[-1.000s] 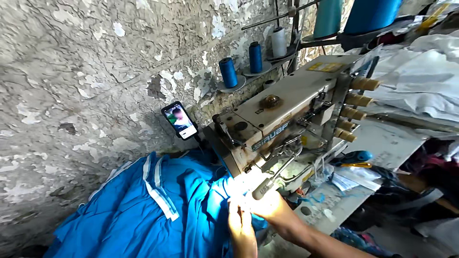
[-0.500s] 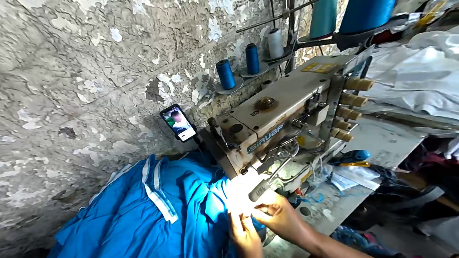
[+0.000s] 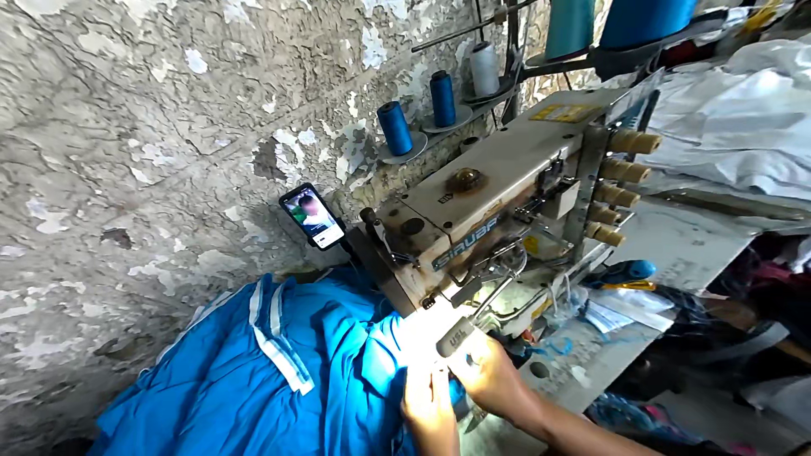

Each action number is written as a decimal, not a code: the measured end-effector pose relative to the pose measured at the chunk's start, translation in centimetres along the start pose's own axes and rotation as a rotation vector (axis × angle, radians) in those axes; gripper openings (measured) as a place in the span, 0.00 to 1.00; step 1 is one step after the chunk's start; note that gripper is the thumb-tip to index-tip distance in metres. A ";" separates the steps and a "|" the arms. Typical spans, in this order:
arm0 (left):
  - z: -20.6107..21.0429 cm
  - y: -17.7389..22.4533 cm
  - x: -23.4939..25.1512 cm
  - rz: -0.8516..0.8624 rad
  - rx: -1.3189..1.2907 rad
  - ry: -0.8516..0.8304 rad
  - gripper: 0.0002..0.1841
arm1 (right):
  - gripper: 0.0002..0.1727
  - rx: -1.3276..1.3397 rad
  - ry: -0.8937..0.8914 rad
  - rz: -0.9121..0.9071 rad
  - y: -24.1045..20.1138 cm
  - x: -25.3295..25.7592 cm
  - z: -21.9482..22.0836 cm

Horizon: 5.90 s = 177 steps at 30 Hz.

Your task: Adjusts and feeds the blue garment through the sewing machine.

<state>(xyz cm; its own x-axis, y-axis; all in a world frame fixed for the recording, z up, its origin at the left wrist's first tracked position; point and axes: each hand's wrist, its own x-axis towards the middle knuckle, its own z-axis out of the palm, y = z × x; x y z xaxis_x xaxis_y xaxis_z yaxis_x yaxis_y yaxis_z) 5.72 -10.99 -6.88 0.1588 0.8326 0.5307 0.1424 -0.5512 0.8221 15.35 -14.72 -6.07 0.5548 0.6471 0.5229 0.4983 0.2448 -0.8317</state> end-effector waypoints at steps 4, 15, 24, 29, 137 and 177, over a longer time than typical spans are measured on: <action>-0.6 -0.8 0.2 0.129 0.137 -0.063 0.08 | 0.09 0.105 -0.139 0.242 -0.8 1.1 -1.2; -1.5 -2.2 1.1 0.387 0.183 -0.055 0.12 | 0.03 0.270 -0.285 0.484 -1.8 2.6 -2.4; -2.0 -1.8 0.5 0.192 -0.062 -0.107 0.13 | 0.03 0.295 -0.245 0.423 -2.0 1.7 -1.8; -3.3 -1.6 0.5 -0.112 -0.449 -0.209 0.11 | 0.04 0.341 -0.350 0.419 -2.0 1.6 -1.8; -2.8 0.7 -1.0 -0.775 -1.125 -0.049 0.22 | 0.06 0.110 0.002 -0.252 0.8 -2.1 -0.3; -0.9 -1.6 -3.1 -0.066 -0.555 -0.046 0.11 | 0.03 0.377 0.078 0.188 0.2 -2.9 1.1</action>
<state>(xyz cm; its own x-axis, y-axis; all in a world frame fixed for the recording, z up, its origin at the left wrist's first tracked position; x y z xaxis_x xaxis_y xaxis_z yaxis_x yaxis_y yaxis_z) 4.15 -12.67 -9.70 0.2111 0.8543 0.4749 -0.3799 -0.3760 0.8452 13.09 -15.73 -8.01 0.6685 0.6531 0.3558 0.1134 0.3833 -0.9166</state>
